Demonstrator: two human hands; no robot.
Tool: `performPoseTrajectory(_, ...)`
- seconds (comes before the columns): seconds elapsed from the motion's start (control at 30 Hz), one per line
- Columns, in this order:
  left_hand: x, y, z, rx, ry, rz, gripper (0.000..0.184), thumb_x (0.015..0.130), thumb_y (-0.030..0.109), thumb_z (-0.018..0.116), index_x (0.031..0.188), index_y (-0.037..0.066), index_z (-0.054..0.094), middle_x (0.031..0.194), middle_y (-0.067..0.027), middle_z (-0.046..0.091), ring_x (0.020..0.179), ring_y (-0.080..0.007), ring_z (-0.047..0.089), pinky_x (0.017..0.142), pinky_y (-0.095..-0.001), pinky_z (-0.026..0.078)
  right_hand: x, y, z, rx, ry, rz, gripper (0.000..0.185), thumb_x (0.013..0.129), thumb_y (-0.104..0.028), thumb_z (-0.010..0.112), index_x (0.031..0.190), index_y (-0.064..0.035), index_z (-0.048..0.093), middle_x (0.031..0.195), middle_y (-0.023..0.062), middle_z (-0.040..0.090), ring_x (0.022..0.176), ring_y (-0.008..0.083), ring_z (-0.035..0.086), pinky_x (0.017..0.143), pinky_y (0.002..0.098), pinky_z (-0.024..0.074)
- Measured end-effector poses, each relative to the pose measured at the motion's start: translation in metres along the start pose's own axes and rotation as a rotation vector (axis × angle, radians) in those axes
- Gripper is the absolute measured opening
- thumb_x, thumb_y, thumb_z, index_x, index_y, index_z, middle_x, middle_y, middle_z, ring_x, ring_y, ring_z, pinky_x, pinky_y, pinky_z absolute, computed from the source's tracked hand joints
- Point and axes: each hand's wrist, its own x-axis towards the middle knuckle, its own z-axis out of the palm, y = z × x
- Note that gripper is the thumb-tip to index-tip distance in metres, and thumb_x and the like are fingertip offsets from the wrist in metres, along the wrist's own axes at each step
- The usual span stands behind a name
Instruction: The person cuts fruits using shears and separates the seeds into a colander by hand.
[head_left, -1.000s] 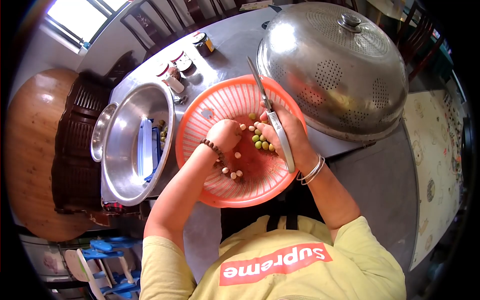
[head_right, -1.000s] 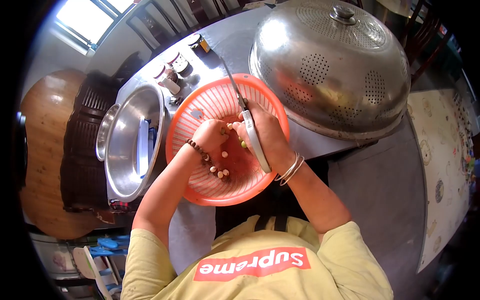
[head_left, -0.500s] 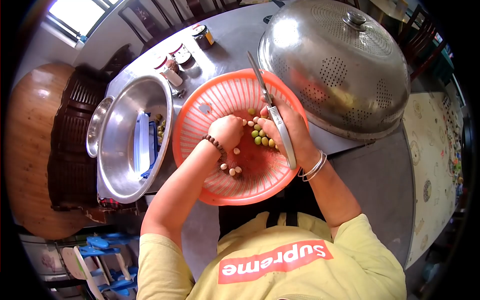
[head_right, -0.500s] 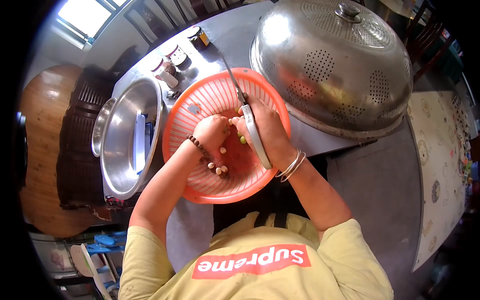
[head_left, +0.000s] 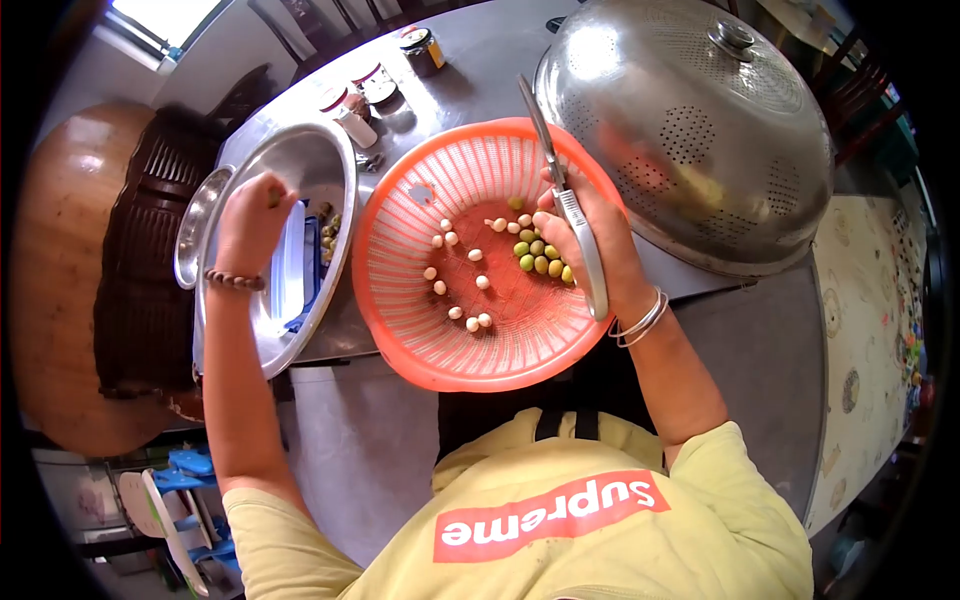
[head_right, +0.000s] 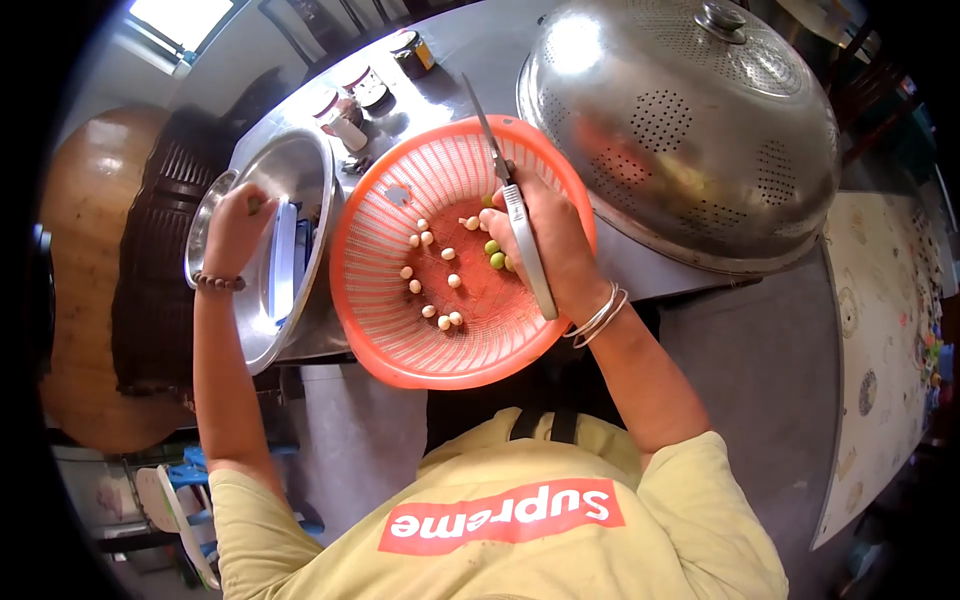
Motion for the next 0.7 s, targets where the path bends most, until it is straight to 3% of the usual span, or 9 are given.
performPoseTrajectory(0.13,-0.022,-0.047,0.008,0.160,-0.138,-0.126,0.023,0.077,0.021,0.067,0.075,-0.001,0.060,0.067,-0.0139,0.060,0.058,-0.0246,0.056,0.056,-0.0330,0.045,0.002,-0.002,0.000,-0.131,0.005,-0.046,0.015,0.081,0.001,0.056,0.094,-0.0007,0.049,0.070,0.0023,0.053,0.053,0.0079,0.055,0.043,0.0215,0.0463)
performPoseTrajectory(0.27,-0.033,-0.034,0.019,-0.116,-0.200,-0.227,0.018,0.080,0.015,0.066,0.081,-0.002,0.061,0.063,-0.0107,0.055,0.053,-0.0163,0.050,0.054,-0.0277,0.043,0.003,-0.003,0.001,-0.037,0.008,0.004,0.012,0.081,0.001,0.055,0.091,-0.0007,0.048,0.069,0.0027,0.054,0.052,0.0078,0.055,0.042,0.0208,0.0456)
performPoseTrajectory(0.33,-0.034,-0.002,0.021,-0.493,-0.215,-0.111,0.015,0.080,0.012,0.065,0.083,-0.002,0.061,0.061,-0.0088,0.053,0.055,-0.0122,0.048,0.054,-0.0255,0.042,0.002,-0.004,0.001,-0.023,0.002,0.023,0.011,0.082,0.001,0.055,0.090,-0.0006,0.047,0.069,0.0029,0.054,0.051,0.0078,0.055,0.042,0.0206,0.0455)
performPoseTrajectory(0.4,-0.038,0.034,0.031,-0.655,-0.359,0.013,0.013,0.079,0.013,0.064,0.086,0.001,0.061,0.064,-0.0105,0.056,0.057,-0.0182,0.055,0.056,-0.0294,0.045,0.002,-0.005,0.002,-0.019,0.001,0.017,0.011,0.082,0.001,0.054,0.090,-0.0003,0.047,0.068,0.0027,0.054,0.051,0.0078,0.055,0.042,0.0205,0.0457)
performPoseTrajectory(0.47,-0.038,0.066,0.040,-0.394,-0.277,0.316,0.012,0.077,0.013,0.063,0.086,0.005,0.060,0.070,-0.0126,0.059,0.064,-0.0266,0.059,0.059,-0.0357,0.047,0.002,-0.005,0.003,-0.013,0.003,0.008,0.011,0.082,0.001,0.054,0.090,-0.0005,0.048,0.068,0.0026,0.054,0.052,0.0079,0.055,0.042,0.0205,0.0458)
performPoseTrajectory(0.53,-0.035,0.098,0.046,-0.448,-0.462,0.324,0.012,0.077,0.015,0.060,0.086,0.007,0.058,0.075,-0.0136,0.060,0.072,-0.0316,0.060,0.063,-0.0407,0.047,0.002,-0.003,0.002,-0.008,0.014,0.001,0.011,0.082,0.001,0.055,0.090,-0.0007,0.048,0.069,0.0025,0.054,0.052,0.0079,0.055,0.042,0.0205,0.0458)
performPoseTrajectory(0.6,-0.032,0.116,0.068,-0.318,-0.505,0.452,0.014,0.078,0.017,0.059,0.088,0.008,0.058,0.077,-0.0120,0.061,0.074,-0.0301,0.061,0.065,-0.0402,0.049,0.002,-0.001,0.003,-0.017,0.023,-0.003,0.012,0.081,0.000,0.056,0.090,-0.0016,0.049,0.070,0.0028,0.054,0.052,0.0076,0.055,0.042,0.0208,0.0457)
performPoseTrajectory(0.67,-0.028,0.132,0.090,-0.160,-0.614,0.520,0.026,0.075,0.011,0.059,0.101,0.009,0.060,0.089,-0.0099,0.062,0.083,-0.0286,0.061,0.071,-0.0390,0.049,0.001,-0.002,0.003,-0.029,0.031,0.036,0.013,0.081,-0.002,0.058,0.090,-0.0023,0.050,0.072,0.0030,0.055,0.053,0.0075,0.054,0.043,0.0214,0.0455)
performPoseTrajectory(0.7,-0.027,0.139,0.097,-0.087,-0.655,0.538,0.026,0.077,0.014,0.058,0.102,0.010,0.059,0.089,-0.0084,0.062,0.086,-0.0281,0.060,0.072,-0.0398,0.049,0.001,-0.002,0.003,-0.054,0.006,0.093,0.025,0.080,-0.002,0.059,0.103,-0.0013,0.049,0.078,0.0022,0.054,0.066,0.0080,0.054,0.058,0.0223,0.0459)
